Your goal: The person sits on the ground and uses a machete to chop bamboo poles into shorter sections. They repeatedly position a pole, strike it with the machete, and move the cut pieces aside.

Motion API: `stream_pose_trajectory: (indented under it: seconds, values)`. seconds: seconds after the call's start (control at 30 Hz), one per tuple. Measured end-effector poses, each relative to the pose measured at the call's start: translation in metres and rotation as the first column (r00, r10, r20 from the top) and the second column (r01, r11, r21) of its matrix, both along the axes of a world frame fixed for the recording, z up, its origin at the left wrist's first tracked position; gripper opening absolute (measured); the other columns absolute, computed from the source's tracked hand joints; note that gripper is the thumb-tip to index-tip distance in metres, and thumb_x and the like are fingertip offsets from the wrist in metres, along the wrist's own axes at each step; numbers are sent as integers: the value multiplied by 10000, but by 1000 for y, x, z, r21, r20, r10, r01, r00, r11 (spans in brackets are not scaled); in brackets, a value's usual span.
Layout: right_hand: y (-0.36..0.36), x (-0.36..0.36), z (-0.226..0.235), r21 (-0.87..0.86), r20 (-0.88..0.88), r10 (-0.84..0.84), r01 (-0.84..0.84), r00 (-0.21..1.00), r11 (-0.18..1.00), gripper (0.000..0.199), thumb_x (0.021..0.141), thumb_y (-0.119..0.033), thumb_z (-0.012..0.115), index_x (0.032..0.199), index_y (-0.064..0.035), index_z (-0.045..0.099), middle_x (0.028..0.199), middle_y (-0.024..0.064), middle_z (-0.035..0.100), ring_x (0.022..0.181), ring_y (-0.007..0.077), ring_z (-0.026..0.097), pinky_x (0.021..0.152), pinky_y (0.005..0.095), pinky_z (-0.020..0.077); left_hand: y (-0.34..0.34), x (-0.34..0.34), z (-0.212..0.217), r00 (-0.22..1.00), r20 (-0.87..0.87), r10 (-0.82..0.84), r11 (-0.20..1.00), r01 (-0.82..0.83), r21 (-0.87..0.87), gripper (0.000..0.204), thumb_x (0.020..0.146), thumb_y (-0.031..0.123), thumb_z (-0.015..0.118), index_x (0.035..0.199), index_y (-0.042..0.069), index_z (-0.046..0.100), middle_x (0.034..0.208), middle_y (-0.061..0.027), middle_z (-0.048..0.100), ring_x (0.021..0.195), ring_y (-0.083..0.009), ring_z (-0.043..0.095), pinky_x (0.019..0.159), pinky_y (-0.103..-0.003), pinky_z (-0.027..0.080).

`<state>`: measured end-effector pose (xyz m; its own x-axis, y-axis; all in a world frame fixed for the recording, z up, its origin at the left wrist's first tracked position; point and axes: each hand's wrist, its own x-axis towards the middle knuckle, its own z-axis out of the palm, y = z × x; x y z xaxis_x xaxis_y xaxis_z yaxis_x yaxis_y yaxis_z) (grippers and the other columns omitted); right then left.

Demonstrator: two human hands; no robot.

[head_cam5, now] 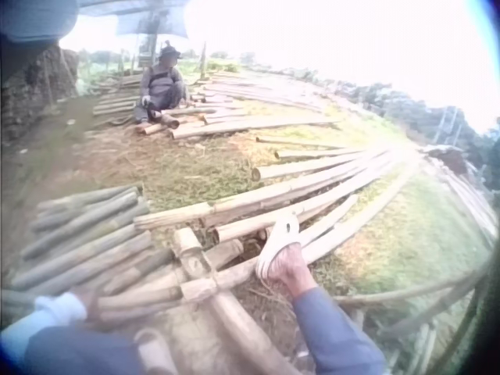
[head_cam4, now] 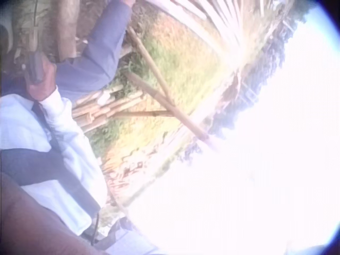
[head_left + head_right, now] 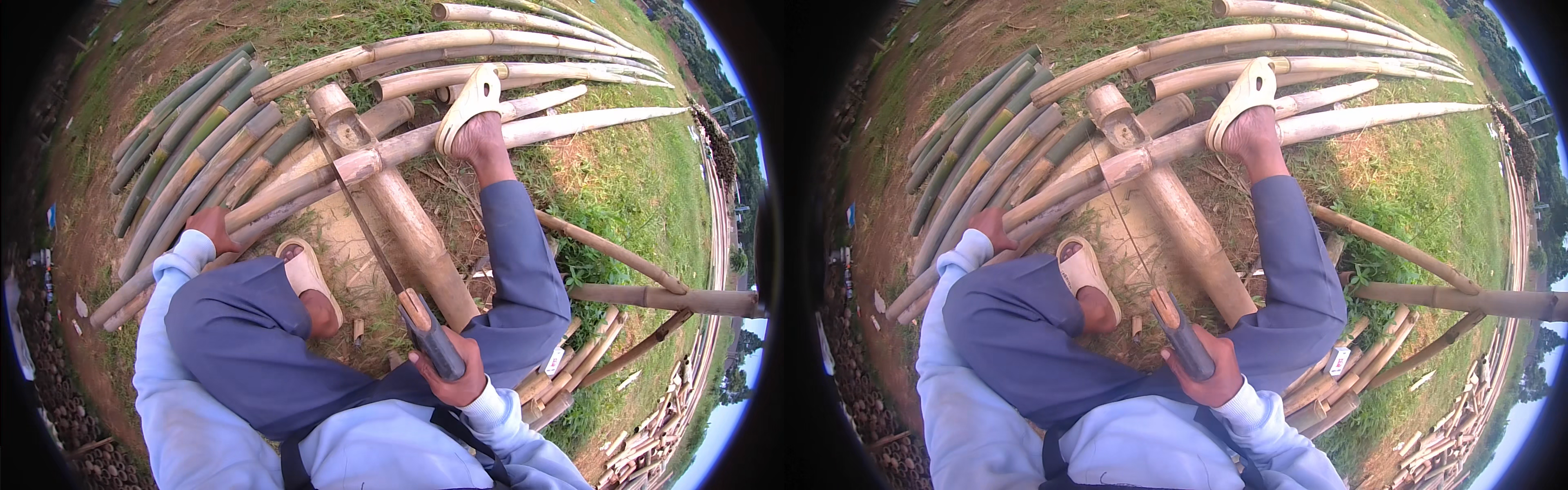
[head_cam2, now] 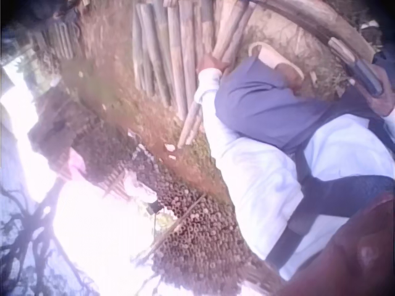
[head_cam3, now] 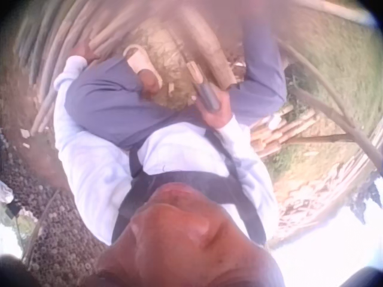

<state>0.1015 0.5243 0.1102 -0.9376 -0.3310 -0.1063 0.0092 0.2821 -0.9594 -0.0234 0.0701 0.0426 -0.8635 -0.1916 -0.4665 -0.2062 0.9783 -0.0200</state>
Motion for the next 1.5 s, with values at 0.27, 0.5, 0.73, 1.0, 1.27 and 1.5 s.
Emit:
stream_pose_trajectory:
  seconds: [0.27, 0.5, 0.73, 1.0, 1.27, 1.5]
  values:
    - [-25, -26, -19, 18, -23, -3, 3, 1000, 1000, 265, 886, -61, 761, 1115, 9, 648, 750, 129, 640, 642, 203, 602, 653, 330, 500, -5, -1, -6, 1000, -18, -20, 999, 20, 37, 676, 583, 400, 894, 1120, 20, 741, 1038, -244, 737, 1002, -413, 703, 916, -490, 549]
    - [4, -19, 6, 61, 62, 55, -59, 997, 996, 263, 876, -26, 757, 1117, 20, 661, 775, 112, 664, 676, 159, 668, 656, 302, 516, -4, 0, -9, 998, -55, -26, 999, 28, 31, 679, 589, 401, 887, 1130, 18, 736, 985, -245, 736, 972, -422, 704, 901, -496, 553]
    - [-4, -25, 0, 96, 131, 53, -66, 990, 993, 257, 907, -56, 755, 1127, 15, 644, 803, 54, 627, 706, 115, 559, 685, 279, 476, -8, 0, -8, 996, -84, -20, 998, 26, 64, 675, 588, 383, 888, 1124, 2, 736, 1014, -254, 736, 992, -421, 704, 904, -487, 554]
    - [-9, -33, -11, 56, 115, 21, -28, 993, 998, 250, 882, -35, 754, 1098, 29, 647, 753, 120, 646, 637, 165, 608, 629, 308, 489, -5, -1, -15, 997, -83, -9, 996, 16, 83, 674, 591, 381, 886, 1131, 6, 737, 1064, -262, 728, 1038, -415, 695, 938, -490, 537]
    - [25, 20, 22, 150, 153, 65, -88, 986, 985, 475, 878, -26, 746, 1339, 2, 630, 820, 76, 691, 677, 105, 651, 695, 244, 499, -4, 1, -10, 1000, -14, 13, 999, -12, 47, 749, 590, 382, 894, 1215, 12, 708, 1101, -251, 726, 1060, -399, 694, 951, -481, 535]
    - [-17, -50, -23, 4, 9, -39, 39, 999, 999, 199, 901, -93, 748, 1029, 15, 641, 707, 137, 628, 554, 208, 533, 582, 339, 475, -1, -11, -15, 1000, -17, 8, 999, -8, 31, 783, 596, 384, 894, 1256, 16, 689, 1132, -251, 721, 1085, -391, 689, 975, -471, 533]
